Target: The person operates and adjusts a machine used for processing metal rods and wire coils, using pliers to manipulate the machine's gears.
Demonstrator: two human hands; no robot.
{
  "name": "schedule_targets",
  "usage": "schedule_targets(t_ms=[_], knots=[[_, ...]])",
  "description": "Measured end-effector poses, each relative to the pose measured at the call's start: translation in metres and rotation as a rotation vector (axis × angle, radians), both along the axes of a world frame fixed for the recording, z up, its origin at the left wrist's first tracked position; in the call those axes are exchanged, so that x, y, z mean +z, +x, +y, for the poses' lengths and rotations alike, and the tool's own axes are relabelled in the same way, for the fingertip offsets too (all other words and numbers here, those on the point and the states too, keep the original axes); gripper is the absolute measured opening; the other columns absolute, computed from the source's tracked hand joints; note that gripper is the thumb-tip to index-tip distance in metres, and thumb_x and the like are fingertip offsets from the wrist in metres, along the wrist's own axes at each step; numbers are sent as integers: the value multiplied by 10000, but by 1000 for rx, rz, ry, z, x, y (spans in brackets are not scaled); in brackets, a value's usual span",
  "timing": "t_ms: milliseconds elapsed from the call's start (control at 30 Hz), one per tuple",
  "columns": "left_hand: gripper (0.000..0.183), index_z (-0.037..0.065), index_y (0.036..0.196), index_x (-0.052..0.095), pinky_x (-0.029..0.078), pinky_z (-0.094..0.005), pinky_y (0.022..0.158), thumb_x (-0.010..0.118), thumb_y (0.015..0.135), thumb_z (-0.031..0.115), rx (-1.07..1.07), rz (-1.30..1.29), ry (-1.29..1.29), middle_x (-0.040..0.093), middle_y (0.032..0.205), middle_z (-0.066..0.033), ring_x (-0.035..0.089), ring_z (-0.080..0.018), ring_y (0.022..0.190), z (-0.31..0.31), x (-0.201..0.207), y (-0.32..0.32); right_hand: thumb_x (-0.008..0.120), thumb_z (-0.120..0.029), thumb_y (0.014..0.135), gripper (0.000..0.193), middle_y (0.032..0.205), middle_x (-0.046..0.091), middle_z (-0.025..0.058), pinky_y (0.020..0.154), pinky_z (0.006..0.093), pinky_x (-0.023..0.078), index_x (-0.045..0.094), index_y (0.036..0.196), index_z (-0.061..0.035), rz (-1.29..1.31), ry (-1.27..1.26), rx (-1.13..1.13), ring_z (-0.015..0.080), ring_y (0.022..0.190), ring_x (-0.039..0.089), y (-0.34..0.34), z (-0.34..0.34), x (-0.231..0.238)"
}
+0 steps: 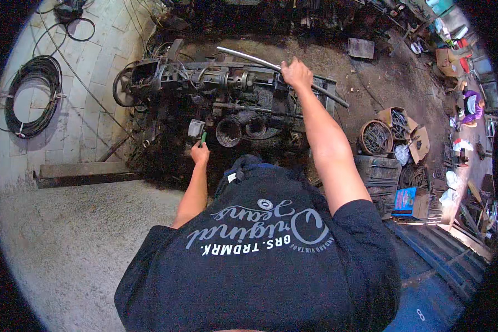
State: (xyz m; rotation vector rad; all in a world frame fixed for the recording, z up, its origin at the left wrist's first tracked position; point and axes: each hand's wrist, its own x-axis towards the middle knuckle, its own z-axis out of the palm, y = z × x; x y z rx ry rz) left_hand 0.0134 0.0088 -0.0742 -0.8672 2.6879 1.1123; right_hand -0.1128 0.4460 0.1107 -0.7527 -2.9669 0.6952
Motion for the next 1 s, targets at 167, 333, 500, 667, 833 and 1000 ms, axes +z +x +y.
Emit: schedule_targets(t_ms=[167, 333, 500, 667, 833, 1000], knots=[[354, 3, 1101, 661, 505, -420, 787, 639, 840, 241, 21, -54, 53, 680, 898, -234, 664, -355, 876, 20, 18, -3, 520, -487, 844, 523, 1079, 651, 215, 892, 454, 486, 624, 1093, -39, 13, 10, -47, 359, 1025, 625, -1, 5, -4], [370, 23, 1109, 666, 500, -428, 800, 622, 850, 283, 31, -28, -13, 683, 913, -223, 660, -359, 889, 10, 5, -4, 518, -495, 841, 521, 1068, 656, 211, 882, 457, 490, 628, 1088, -48, -37, -4, -31, 351, 1019, 630, -4, -1, 1], [381, 23, 1117, 664, 491, -435, 837, 613, 856, 296, 47, -12, -11, 676, 970, -228, 645, -376, 931, 4, -10, -5, 524, -503, 836, 531, 1053, 661, 210, 883, 454, 490, 630, 1083, -45, -30, -8, -28, 351, 1014, 633, -1, 0, 3], [376, 13, 1117, 661, 496, -430, 835, 613, 859, 284, 35, -4, -14, 677, 965, -230, 649, -369, 925, 3, -11, -4, 517, -508, 837, 539, 1068, 658, 212, 882, 447, 489, 648, 1068, -39, -67, -40, -37, 353, 1018, 632, -1, 0, 5], [393, -13, 1144, 638, 518, -427, 766, 614, 867, 266, 57, -19, 12, 686, 897, -220, 679, -332, 812, 4, -8, -5, 507, -493, 837, 531, 1046, 664, 217, 876, 445, 492, 673, 1024, -25, -58, -28, -46, 357, 1002, 637, 0, -3, 13], [385, -12, 1137, 641, 528, -403, 707, 636, 860, 255, 58, -41, 16, 694, 842, -190, 690, -276, 711, 14, -3, -5, 504, -486, 827, 531, 1019, 669, 223, 864, 445, 498, 694, 979, -14, -41, -33, -36, 363, 979, 644, 1, -2, 13]])
